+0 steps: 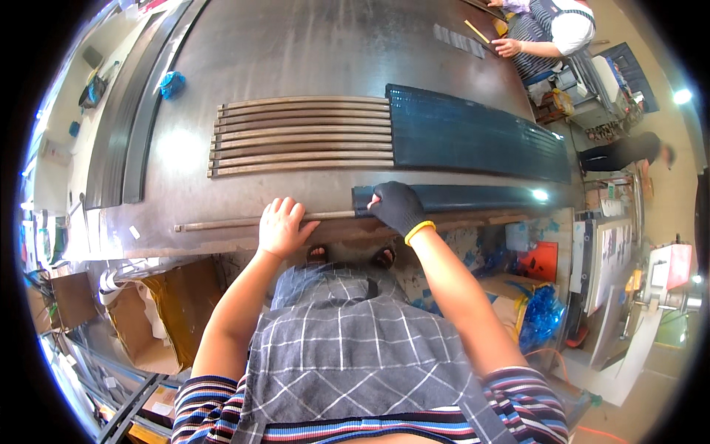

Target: The person weaves bamboo strips on a loom, then retrieves a paper template and places it on a table. They put on a glove and arrange bamboo strips on a dark mat, aligning them with the template.

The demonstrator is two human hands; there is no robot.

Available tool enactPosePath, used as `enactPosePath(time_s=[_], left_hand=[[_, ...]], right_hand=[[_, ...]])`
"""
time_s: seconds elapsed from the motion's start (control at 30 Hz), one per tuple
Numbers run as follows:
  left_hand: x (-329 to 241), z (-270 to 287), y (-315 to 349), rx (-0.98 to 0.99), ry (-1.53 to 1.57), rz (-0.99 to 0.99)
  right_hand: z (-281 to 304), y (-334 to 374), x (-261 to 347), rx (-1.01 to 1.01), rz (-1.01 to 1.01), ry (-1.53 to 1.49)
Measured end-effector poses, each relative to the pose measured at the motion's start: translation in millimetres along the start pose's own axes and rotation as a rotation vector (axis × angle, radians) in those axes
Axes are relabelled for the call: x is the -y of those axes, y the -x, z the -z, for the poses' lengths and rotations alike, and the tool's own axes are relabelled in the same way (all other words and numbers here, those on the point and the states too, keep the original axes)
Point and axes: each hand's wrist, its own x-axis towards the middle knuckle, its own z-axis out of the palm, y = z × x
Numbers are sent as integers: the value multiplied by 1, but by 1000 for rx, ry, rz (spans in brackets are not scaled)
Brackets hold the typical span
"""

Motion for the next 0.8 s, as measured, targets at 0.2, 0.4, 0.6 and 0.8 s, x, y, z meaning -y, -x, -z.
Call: enactPosePath(time_s=[0.2, 0.4, 0.6, 0.8], left_hand=[[-2, -2, -1, -15, -6, -26], [-2, -4, -1, 0, 16, -19], [-2, -3, -1, 11, 23, -11], [-6, -6, -3, -36, 33, -33]], right_hand=[[-5, 3, -8, -132, -42, 15], [7, 19, 14, -29, 127, -206], [-7, 16, 19, -72, 166, -17], [9, 17, -19, -239, -58, -262]])
